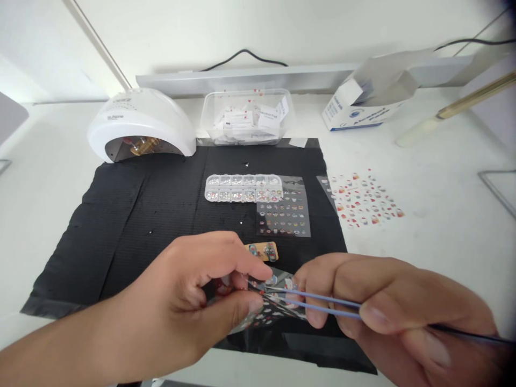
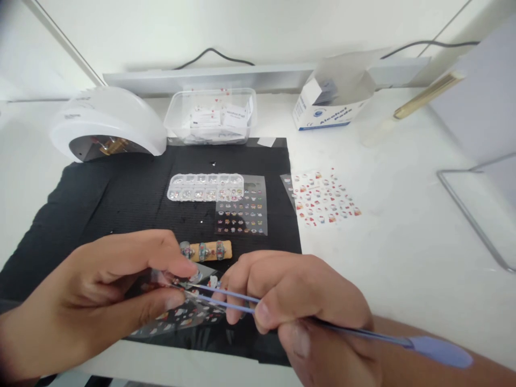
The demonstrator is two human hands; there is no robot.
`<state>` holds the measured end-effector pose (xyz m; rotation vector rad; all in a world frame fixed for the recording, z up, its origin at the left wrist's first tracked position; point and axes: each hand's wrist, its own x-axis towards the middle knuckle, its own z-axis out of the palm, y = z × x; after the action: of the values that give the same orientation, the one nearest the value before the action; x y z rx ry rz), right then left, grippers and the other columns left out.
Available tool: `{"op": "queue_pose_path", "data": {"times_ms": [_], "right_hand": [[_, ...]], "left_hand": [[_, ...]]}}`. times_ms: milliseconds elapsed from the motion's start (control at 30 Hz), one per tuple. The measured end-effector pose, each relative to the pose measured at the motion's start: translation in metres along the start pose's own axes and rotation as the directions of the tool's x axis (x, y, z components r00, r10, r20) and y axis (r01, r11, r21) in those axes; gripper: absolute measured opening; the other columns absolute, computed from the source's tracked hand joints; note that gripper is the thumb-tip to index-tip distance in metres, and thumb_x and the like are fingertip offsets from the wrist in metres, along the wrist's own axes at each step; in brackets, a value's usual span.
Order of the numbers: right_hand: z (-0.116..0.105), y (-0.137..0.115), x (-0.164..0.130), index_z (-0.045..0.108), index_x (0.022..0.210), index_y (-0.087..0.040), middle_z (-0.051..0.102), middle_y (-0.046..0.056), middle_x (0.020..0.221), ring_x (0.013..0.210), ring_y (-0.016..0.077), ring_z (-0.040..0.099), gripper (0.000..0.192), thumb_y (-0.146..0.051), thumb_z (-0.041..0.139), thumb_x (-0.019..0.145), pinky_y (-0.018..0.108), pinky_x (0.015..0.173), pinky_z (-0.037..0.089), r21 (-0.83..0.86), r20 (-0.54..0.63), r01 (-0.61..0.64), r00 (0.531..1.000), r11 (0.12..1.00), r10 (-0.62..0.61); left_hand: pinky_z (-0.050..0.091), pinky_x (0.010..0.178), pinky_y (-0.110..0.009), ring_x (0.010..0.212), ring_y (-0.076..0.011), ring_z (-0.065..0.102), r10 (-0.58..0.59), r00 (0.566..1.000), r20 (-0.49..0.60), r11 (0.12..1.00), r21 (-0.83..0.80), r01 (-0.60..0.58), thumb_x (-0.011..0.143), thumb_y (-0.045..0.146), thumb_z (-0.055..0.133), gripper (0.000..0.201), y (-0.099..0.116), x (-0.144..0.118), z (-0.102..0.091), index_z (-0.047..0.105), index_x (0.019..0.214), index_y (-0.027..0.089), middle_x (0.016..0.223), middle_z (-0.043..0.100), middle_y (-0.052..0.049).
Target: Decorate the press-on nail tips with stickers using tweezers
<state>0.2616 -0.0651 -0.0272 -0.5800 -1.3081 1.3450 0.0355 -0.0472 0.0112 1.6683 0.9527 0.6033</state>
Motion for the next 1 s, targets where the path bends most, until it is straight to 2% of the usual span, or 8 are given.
{"op": "queue_pose_path", "data": {"times_ms": [133,200,367,600,800,1000], "right_hand": [[-0.0019,0.0001,-0.0006,0.078,0.099,-0.025,0.062,0.002,0.064,0.068,0.0230,0.070,0.020,-0.027,0.058,0.094,0.042,0.059,0.062,0.038,-0.007,-0.044,0.999,0.998,0.044],[-0.0023,0.0003,-0.0015,0.078,0.100,-0.024,0.061,0.002,0.063,0.066,0.0234,0.070,0.021,-0.030,0.059,0.093,0.042,0.058,0.062,0.047,-0.002,-0.025,1.000,0.999,0.025],[0.0007,-0.0004,0.0000,0.079,0.088,-0.024,0.060,0.002,0.061,0.064,0.0236,0.069,0.020,-0.023,0.060,0.093,0.043,0.057,0.062,0.084,-0.016,-0.047,0.999,0.995,0.048],[0.0019,-0.0021,0.0008,0.079,0.092,-0.027,0.061,0.001,0.060,0.063,0.0232,0.070,0.021,-0.028,0.058,0.094,0.043,0.058,0.062,0.057,-0.017,-0.047,0.999,0.997,0.048],[-0.0009,-0.0017,0.0005,0.078,0.099,-0.025,0.063,0.003,0.061,0.061,0.0226,0.070,0.027,-0.037,0.055,0.095,0.043,0.057,0.062,-0.001,0.019,0.017,1.000,1.000,-0.017],[0.0018,-0.0027,0.0032,0.078,0.095,-0.025,0.062,0.002,0.057,0.059,0.0217,0.069,0.028,-0.037,0.053,0.096,0.042,0.057,0.062,-0.026,0.017,0.019,1.000,0.999,-0.019]], "left_hand": [[0.045,0.055,-0.012,0.063,-0.0045,0.054,0.029,1.000,-0.006,0.998,0.051,-0.029,0.087,0.006,0.062,0.017,0.0014,-0.0002,-0.0009,0.065,0.096,0.020,0.078,0.057,0.005],[0.046,0.055,-0.012,0.063,-0.0048,0.054,0.028,1.000,-0.002,0.998,0.062,-0.028,0.087,0.007,0.062,0.016,0.0020,-0.0003,-0.0012,0.065,0.095,0.020,0.077,0.057,0.004],[0.045,0.055,-0.012,0.062,-0.0044,0.054,0.017,1.000,0.013,0.997,0.069,-0.018,0.087,0.007,0.062,0.016,0.0016,0.0006,-0.0007,0.066,0.094,0.020,0.077,0.057,0.004],[0.044,0.054,-0.013,0.062,-0.0044,0.053,-0.008,1.000,0.026,0.999,0.043,0.007,0.088,0.006,0.060,0.017,0.0003,-0.0029,0.0006,0.064,0.094,0.022,0.078,0.057,0.004],[0.044,0.054,-0.013,0.062,-0.0044,0.053,-0.006,0.999,0.039,0.999,0.039,0.005,0.089,0.007,0.059,0.019,0.0012,-0.0047,0.0009,0.064,0.097,0.023,0.080,0.057,0.004],[0.043,0.053,-0.013,0.061,-0.0039,0.052,-0.019,0.999,0.036,0.999,0.035,0.018,0.088,0.005,0.059,0.019,0.0015,-0.0012,0.0013,0.064,0.095,0.022,0.080,0.057,0.004]]}}
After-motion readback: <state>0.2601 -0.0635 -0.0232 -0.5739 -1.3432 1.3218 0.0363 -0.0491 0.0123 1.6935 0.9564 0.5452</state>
